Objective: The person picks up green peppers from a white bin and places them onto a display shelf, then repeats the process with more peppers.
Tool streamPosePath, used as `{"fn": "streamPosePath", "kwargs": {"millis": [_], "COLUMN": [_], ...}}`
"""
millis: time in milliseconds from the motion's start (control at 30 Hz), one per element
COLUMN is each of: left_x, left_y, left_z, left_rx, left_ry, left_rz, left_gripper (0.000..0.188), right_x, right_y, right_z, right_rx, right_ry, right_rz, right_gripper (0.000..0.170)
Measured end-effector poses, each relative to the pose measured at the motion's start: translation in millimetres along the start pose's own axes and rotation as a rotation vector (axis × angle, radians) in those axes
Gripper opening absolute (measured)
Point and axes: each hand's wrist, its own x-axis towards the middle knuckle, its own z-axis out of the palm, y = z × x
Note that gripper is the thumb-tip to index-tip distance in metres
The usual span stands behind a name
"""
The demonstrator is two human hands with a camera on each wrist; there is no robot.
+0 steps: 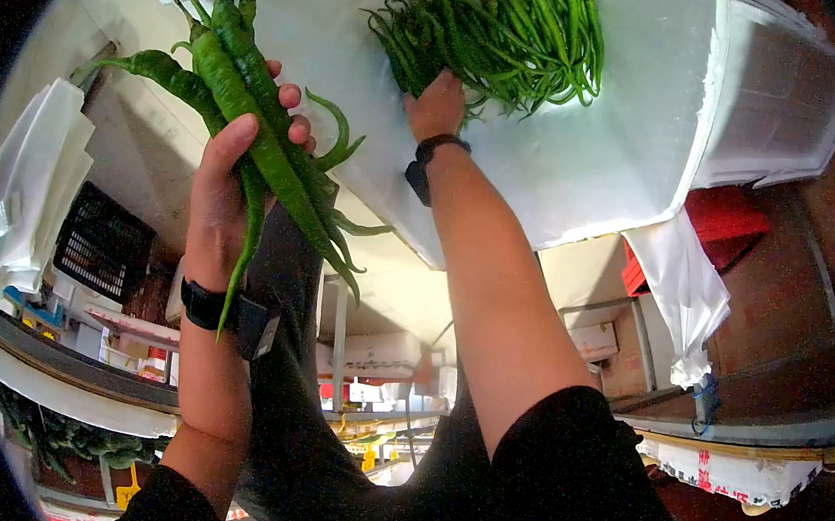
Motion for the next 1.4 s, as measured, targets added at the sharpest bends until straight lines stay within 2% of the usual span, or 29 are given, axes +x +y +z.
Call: {"fn": "streamPosePath", "kwargs": {"millis": [133,233,267,367,467,667,767,833,867,967,1067,1167,1300,1400], "left_x": [2,2,2,1,1,4,4,4,4,5,5,6,7,6], "left_y": [-1,1,1,1,3,2,3,4,4,5,4,2,4,4], "left_z": [-1,-3,-4,-4,-2,-5,-3,-1,-1,0,1,-2,-3,-2], "left_rx": [-0.023,-0.01,-0.012,-0.007,0.002,0.008,0.021,0.029,0.032,0.022,-0.001,-0.01,-0.013,-0.035], "left_ry": [0.038,0.03,0.033,0.038,0.044,0.023,0.038,0.053,0.059,0.058,0.053,0.04,0.04,0.036], "left_rz": [0.016,0.018,0.015,0.012,0.012,0.013,0.009,0.01,0.01,0.008,0.002,0.001,0.0,-0.012], "left_gripper": [0.058,0.058,0.058,0.058,0.057,0.056,0.056,0.056,0.056,0.056,0.056,0.056,0.056,0.057], "right_x": [6,22,18,11,10,20,19,19,19,15,10,9,16,23], "right_y": [-5,-2,-4,6,8,10,-11,-13,-14,-4,11,35,49,35], "right_z": [7,-2,-2,-7,-14,-10,-16,-13,-12,-3,-19,-23,-21,-12], "right_rx": [-0.116,-0.026,-0.09,0.009,0.054,0.116,0.072,0.115,0.136,0.095,0.016,-0.075,-0.145,-0.108], "right_ry": [0.034,-0.09,-0.027,0.013,0.027,0.156,0.03,0.043,0.051,0.22,0.063,0.006,-0.034,-0.081], "right_rz": [0.025,0.021,0.008,-0.078,-0.087,-0.29,-0.194,-0.114,-0.075,-0.143,-0.073,0.005,-0.266,-0.254], "right_gripper": [0.069,0.068,0.061,0.048,0.039,0.032,0.032,0.034,0.035,0.034,0.034,0.033,0.037,0.039]}}
